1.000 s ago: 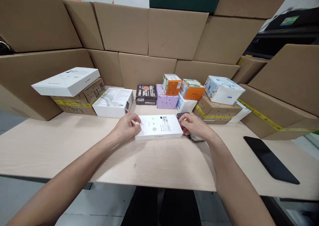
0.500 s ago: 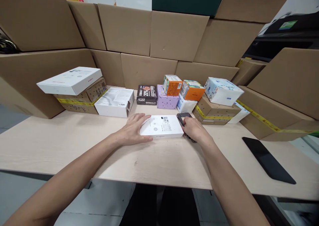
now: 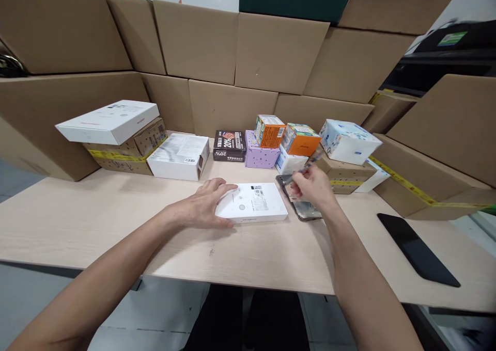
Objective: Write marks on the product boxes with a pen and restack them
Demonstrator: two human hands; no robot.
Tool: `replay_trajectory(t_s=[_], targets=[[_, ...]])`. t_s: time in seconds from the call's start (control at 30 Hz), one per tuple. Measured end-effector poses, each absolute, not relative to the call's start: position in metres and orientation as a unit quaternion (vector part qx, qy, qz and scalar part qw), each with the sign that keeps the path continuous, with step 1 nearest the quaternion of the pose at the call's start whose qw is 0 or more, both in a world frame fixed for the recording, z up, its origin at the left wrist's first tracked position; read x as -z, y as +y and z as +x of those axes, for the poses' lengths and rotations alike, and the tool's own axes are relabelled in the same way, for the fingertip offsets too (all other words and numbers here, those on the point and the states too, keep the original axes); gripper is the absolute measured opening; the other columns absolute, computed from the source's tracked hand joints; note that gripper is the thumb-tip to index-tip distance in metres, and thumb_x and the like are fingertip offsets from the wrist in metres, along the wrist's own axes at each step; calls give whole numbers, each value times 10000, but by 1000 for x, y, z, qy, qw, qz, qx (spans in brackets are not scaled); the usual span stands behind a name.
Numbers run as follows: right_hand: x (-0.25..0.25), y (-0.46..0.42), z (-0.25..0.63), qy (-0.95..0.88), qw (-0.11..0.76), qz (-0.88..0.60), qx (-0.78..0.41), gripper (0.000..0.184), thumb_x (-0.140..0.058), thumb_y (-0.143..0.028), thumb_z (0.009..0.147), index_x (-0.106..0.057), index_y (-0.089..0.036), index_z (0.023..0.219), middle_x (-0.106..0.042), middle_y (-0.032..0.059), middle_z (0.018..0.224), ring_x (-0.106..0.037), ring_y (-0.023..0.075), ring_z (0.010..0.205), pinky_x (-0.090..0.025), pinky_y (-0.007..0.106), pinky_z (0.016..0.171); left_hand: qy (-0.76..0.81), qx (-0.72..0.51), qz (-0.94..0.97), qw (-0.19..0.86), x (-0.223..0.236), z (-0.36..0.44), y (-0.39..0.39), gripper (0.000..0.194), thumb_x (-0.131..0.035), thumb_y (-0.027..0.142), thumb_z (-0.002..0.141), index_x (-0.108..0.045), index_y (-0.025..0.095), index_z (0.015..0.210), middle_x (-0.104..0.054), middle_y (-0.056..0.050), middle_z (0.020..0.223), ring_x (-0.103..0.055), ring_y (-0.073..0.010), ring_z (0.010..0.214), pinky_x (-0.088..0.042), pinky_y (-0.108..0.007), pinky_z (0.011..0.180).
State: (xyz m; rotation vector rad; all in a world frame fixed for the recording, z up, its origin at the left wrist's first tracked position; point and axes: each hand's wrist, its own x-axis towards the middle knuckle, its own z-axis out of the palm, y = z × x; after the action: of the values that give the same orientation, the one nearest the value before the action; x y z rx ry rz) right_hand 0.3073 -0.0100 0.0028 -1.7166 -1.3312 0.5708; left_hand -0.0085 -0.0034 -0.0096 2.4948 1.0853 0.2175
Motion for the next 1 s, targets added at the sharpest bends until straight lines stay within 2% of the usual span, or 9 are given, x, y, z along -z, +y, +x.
replay_trajectory(t_s=[0.07,0.17,0.3,0.43,0.57,0.77,1.0], targets=[[-10,-14,299,-485,562,-581,-334,164,-561,-364,733,-465,-231,749,-609,-19,542,-547,134,416,-414,239,417,387,-80,898,194,11,-5,-5,951,-680,692,690,-314,340,1493,-330,-125,1474,-336,-395,1366,-308,-582,1121],[-13,-21,278,-463,617,-468,-432,210,-555,-409,733,-508,-221,812,-632,-11,549,-552,136,417,-410,234,394,381,-76,906,169,13,1,-8,853,-644,704,734,-370,364,1466,-329,-127,1487,-312,-400,1382,-283,-609,1116],[5,-24,250,-510,553,-460,-471,281,-603,-410,735,-575,-187,904,-660,3,630,-574,127,492,-449,243,470,373,-75,915,136,13,5,-11,700,-587,701,798,-445,406,1416,-358,-109,1481,-322,-396,1371,-282,-622,1096],[25,-22,242,-604,488,-527,-347,174,-621,-361,769,-542,-213,815,-542,-57,541,-473,103,454,-340,222,444,373,-67,916,131,12,4,-11,663,-556,713,819,-455,425,1408,-359,-107,1481,-320,-388,1371,-294,-615,1086],[27,-22,245,-630,464,-557,-278,177,-551,-374,827,-517,-220,747,-501,-54,506,-441,110,447,-303,238,453,374,-64,915,135,11,4,-11,663,-557,710,821,-451,425,1411,-359,-108,1475,-316,-380,1375,-293,-606,1090],[28,-22,246,-639,448,-559,-279,155,-554,-362,824,-541,-218,769,-514,-50,518,-444,119,456,-292,244,461,375,-61,915,134,10,5,-12,660,-551,708,826,-442,426,1412,-355,-110,1461,-317,-367,1367,-303,-594,1087],[28,-22,246,-668,432,-543,-270,151,-542,-352,848,-542,-215,784,-542,-41,559,-469,121,489,-318,241,489,377,-59,914,139,10,5,-11,666,-548,715,817,-451,425,1408,-352,-98,1480,-312,-389,1365,-298,-612,1087]])
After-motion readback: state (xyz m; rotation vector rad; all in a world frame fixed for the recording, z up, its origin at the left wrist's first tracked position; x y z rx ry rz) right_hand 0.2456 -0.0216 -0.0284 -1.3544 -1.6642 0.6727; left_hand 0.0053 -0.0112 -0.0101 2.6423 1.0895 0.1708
